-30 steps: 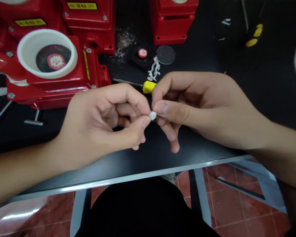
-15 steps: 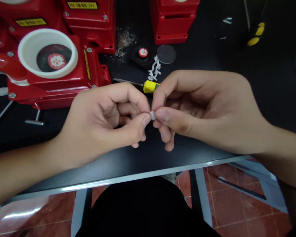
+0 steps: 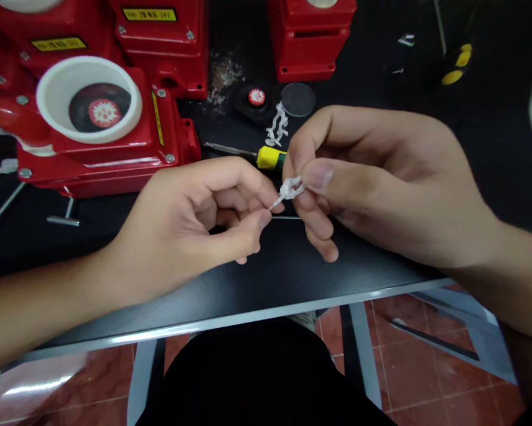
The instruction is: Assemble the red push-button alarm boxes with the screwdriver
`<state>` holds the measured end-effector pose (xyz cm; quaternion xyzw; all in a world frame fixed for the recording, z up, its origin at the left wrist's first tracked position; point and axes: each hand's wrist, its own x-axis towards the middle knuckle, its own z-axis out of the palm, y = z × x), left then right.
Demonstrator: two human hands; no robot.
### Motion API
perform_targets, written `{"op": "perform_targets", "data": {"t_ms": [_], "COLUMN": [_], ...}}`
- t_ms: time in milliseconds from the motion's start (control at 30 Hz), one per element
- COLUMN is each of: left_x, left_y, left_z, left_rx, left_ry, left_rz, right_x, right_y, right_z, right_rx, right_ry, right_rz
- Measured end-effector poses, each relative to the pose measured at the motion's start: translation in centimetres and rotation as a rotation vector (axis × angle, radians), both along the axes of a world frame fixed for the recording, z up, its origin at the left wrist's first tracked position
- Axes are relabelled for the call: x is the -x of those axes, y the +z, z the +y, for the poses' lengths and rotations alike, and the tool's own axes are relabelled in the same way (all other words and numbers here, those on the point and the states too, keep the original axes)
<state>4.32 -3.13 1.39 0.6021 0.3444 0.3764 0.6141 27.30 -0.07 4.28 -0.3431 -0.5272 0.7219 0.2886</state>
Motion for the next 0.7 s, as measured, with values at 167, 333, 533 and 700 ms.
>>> {"op": "perform_targets", "data": {"t_ms": [167, 333, 533, 700], "left_x": [-0.1, 0.0, 0.4, 0.5], "left_y": [0.4, 0.0, 0.0, 0.3], "left_z": [-0.6, -0.6, -0.6, -0.9], "left_rx": [0.02, -0.01, -0.183, -0.354], "left_ry": [0.062, 0.06, 0.033, 0.08], "left_rz": [0.065, 0.105, 0.18, 0.193], "right_x": [-0.6, -0.5, 0.0, -0.7], "right_y": [-0.5, -0.4, -1.0, -1.7], "right_z": [-0.2, 0.1, 1.8, 2.5], "right_rx": [-0.226, -0.294, -0.268, -0.558], "right_ry": [-0.089, -0.148, -0.271, -0.319], "right_rz": [-0.027, 0.021, 0.184, -0.02]}}
